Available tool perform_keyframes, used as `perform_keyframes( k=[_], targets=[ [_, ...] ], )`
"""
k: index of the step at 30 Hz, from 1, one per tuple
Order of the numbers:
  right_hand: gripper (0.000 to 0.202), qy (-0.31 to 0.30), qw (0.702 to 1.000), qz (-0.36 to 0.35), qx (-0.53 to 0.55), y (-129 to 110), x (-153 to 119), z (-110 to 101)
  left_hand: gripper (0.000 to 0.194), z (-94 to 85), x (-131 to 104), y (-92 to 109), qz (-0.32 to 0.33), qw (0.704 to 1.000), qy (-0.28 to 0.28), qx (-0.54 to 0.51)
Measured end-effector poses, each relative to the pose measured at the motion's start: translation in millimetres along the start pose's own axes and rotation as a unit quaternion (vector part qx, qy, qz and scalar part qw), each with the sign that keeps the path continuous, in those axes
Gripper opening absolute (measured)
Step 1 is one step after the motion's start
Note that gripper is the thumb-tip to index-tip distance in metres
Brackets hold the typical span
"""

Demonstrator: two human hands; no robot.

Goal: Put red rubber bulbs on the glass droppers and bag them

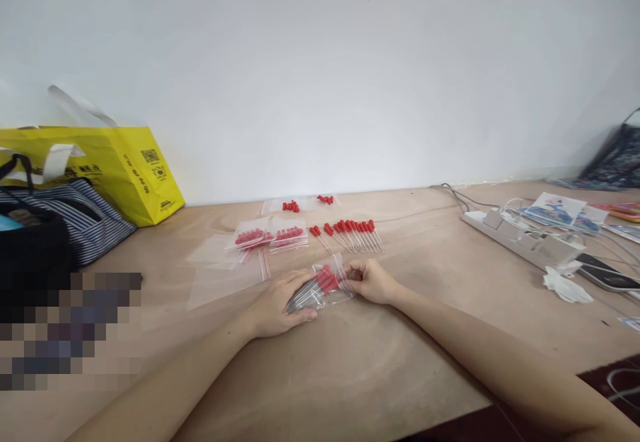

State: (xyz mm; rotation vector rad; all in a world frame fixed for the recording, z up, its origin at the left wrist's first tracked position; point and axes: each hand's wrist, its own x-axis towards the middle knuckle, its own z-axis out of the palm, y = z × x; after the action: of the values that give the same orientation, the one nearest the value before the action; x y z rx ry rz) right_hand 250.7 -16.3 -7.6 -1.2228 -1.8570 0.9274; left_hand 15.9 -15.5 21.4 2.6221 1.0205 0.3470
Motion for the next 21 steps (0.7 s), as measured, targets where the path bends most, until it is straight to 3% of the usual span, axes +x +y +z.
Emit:
perform_keyframes(
  k=[5, 8, 10, 13, 21],
  targets=[
    [0.022, -0.081, 0.997, 0.004, 0.010, 0.9, -2.0, -7.8, 0.062, 1.4, -0.7, -1.9, -0.005, 1.000, -0.003, 0.001],
    [0.022, -0.096, 0.994, 0.035, 0.040, 5.1, 6.0, -15.1, 0.062, 2.1, -1.4, -3.3, -0.007, 1.000, -0.008, 0.009],
    [0.019, -0.036, 0.997, 0.068, 0.004, 6.5, 19.0, -20.4, 0.063, 2.7, -1.8, -4.2, -0.008, 1.000, -0.006, 0.012],
    [0.014, 0.102, 0.982, 0.115, -0.110, 2.8, 48.4, -23.9, 0.062, 3.4, -2.3, -5.2, -0.006, 1.000, 0.000, 0.011],
    [0.009, 0.132, 0.952, 0.173, -0.214, -14.2, 116.2, 7.1, 0.059, 2.3, -3.6, -3.6, 0.003, 1.000, 0.006, 0.004]
  ],
)
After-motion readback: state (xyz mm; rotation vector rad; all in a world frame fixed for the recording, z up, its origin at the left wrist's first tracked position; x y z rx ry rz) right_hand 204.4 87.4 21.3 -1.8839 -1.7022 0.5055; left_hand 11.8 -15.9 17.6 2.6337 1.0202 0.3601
